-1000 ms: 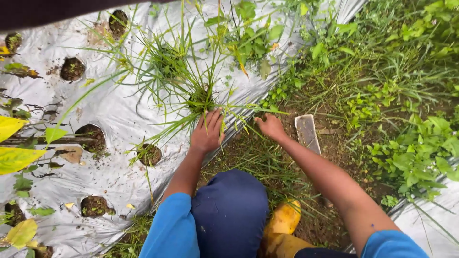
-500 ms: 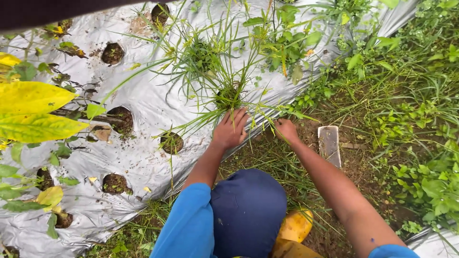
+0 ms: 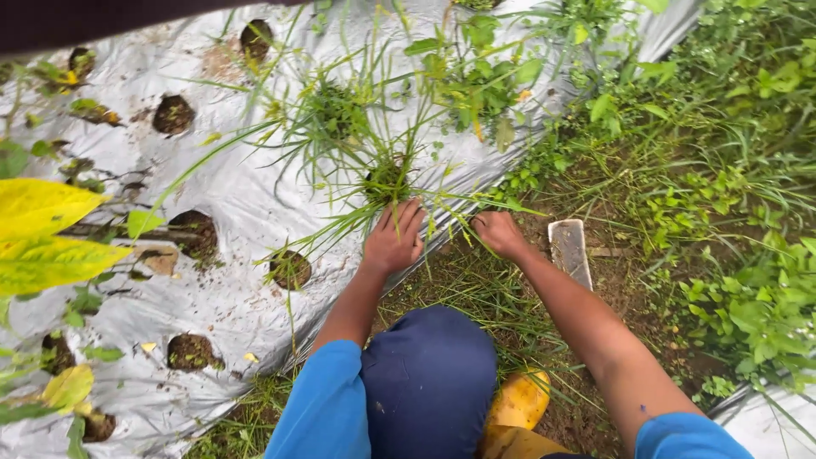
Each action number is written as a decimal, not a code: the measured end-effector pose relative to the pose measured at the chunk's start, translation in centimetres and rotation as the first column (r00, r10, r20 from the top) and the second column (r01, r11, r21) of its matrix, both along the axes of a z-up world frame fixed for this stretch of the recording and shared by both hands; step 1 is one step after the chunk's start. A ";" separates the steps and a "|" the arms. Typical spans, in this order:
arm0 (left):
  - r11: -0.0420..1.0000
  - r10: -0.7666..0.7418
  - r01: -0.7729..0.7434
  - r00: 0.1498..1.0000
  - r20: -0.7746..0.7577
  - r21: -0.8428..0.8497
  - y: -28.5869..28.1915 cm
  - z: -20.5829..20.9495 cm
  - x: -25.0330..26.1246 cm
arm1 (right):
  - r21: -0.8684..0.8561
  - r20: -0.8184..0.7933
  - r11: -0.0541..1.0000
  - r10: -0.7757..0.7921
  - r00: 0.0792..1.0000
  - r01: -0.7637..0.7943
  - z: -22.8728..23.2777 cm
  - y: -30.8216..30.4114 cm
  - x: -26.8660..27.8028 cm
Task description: The person uses a hand hoe to scrape and remove weeds from the soil between rows of plants covered with white plastic mulch. They also pull weeds by hand from the planting holes and the edges of the plastic sheet.
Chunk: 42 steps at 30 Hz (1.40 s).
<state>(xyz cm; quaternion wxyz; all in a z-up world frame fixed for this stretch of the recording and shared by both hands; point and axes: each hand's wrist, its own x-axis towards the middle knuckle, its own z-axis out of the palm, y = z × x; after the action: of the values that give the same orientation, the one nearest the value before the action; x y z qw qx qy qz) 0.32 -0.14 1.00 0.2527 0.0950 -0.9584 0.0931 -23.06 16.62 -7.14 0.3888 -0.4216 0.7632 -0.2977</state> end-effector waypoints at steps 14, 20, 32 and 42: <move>1.000 0.002 -0.002 1.000 0.015 0.010 0.0 -1.0 -0.4 | 0.144 -0.025 0.989 0.022 0.999 -0.018 8.1 4.4 0.9; 0.999 -0.032 0.032 0.999 -0.017 -0.017 -0.5 -1.3 -0.2 | 0.133 0.044 0.983 -0.136 0.990 0.129 9.4 2.8 0.5; 0.998 -0.057 0.058 0.998 -0.022 0.014 0.3 0.8 -1.3 | 0.054 0.106 0.973 -0.230 0.968 0.225 10.0 1.3 2.5; 0.999 -0.035 0.035 0.999 0.003 -0.014 0.8 1.6 -1.4 | 0.459 -0.275 0.875 -0.025 0.961 0.155 21.5 15.5 -0.6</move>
<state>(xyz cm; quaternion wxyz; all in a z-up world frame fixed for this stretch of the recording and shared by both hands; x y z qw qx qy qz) -1.12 0.65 2.59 0.2536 0.0763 -0.9596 0.0954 -23.67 32.14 14.38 0.3624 -0.3121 0.8761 -0.0609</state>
